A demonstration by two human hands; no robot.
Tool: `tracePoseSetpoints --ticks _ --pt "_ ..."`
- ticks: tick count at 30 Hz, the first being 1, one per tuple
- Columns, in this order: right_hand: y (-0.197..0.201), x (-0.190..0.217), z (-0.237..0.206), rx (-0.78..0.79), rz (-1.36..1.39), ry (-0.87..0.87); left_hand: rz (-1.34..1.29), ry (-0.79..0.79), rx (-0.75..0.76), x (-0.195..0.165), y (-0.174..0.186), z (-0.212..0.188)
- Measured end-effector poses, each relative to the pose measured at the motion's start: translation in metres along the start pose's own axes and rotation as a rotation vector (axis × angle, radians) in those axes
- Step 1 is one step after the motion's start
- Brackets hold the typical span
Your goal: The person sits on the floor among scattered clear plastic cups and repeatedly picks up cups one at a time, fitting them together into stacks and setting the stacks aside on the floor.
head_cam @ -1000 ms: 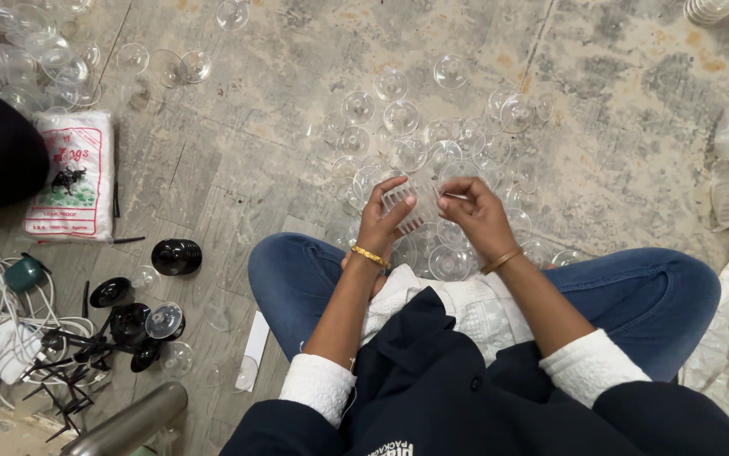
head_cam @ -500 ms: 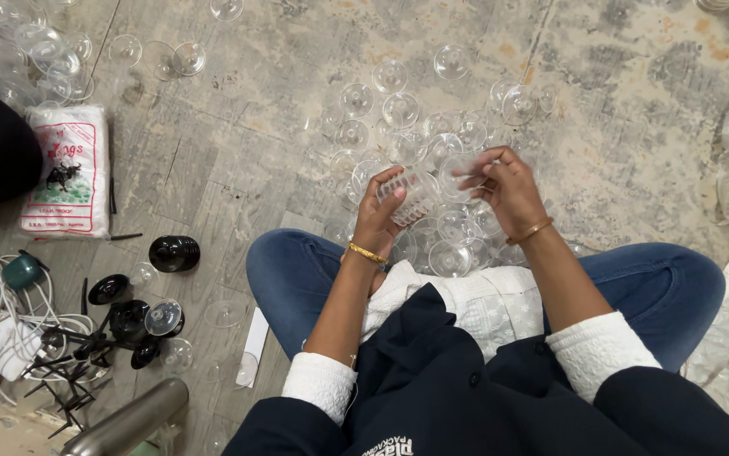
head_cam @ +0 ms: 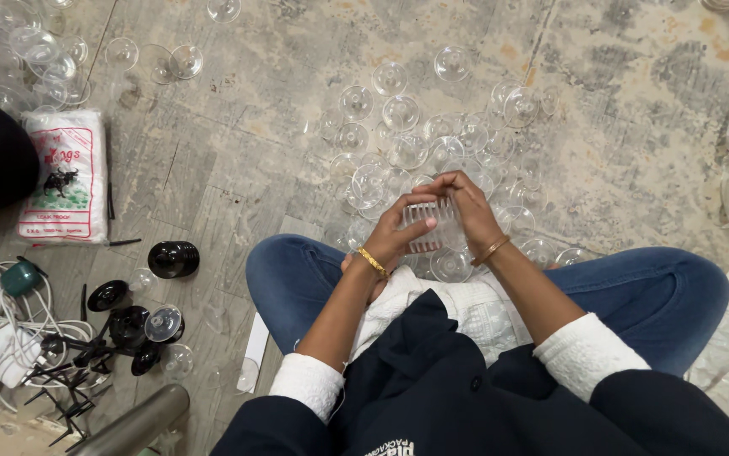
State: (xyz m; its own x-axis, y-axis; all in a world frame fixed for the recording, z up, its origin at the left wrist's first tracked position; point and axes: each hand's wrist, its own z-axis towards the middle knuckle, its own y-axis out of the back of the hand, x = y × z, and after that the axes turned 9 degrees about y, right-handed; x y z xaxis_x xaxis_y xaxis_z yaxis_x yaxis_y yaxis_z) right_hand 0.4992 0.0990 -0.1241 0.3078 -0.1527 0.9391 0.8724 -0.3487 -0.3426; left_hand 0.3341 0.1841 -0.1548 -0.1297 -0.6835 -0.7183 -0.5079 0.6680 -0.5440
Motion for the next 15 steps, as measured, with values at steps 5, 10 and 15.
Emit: tracePoseSetpoints --ticks 5,10,15 --pt "0.000 0.004 0.040 -0.201 0.192 -0.075 -0.265 -0.179 -0.029 -0.001 0.003 -0.001" --pt "-0.014 -0.013 0.098 -0.003 -1.160 0.358 -0.486 -0.324 -0.100 -0.008 0.008 -0.007" --pt "-0.008 -0.001 0.094 -0.082 -0.794 0.109 -0.487 -0.319 -0.140 -0.010 0.007 -0.005"
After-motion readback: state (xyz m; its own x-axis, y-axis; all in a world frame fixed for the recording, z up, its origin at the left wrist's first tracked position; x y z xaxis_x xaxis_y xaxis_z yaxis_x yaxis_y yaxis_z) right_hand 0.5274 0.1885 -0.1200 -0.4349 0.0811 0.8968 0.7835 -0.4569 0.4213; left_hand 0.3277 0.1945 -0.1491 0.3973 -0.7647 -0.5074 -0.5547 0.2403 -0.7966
